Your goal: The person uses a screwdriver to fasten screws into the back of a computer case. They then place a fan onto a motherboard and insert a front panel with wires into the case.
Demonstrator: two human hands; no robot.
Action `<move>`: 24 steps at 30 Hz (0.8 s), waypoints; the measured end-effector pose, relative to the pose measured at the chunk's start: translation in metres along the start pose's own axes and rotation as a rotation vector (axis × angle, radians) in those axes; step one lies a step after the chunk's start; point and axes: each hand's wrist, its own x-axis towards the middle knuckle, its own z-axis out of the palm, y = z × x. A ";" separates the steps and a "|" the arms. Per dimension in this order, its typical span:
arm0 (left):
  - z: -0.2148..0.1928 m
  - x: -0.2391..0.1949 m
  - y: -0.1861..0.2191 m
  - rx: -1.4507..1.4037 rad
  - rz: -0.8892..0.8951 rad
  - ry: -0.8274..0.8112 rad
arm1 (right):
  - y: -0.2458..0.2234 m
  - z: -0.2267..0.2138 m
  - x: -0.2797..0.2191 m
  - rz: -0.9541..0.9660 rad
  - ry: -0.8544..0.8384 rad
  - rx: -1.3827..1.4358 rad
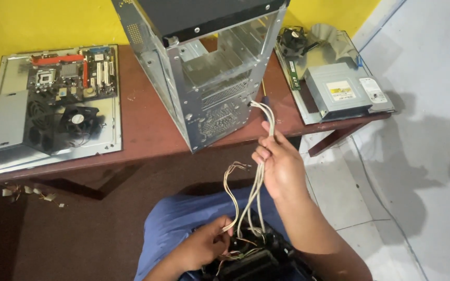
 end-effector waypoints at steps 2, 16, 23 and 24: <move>0.000 0.000 -0.002 -0.089 0.006 -0.019 | 0.008 0.000 0.003 -0.010 -0.046 0.018; -0.003 0.003 -0.018 -0.054 0.044 -0.001 | 0.021 -0.029 0.114 0.100 0.092 -0.164; 0.000 0.009 -0.019 -0.086 0.056 0.019 | 0.011 -0.032 0.147 0.033 0.066 -0.311; 0.000 0.009 -0.017 -0.085 0.062 0.022 | 0.003 -0.024 0.126 0.030 0.060 -0.313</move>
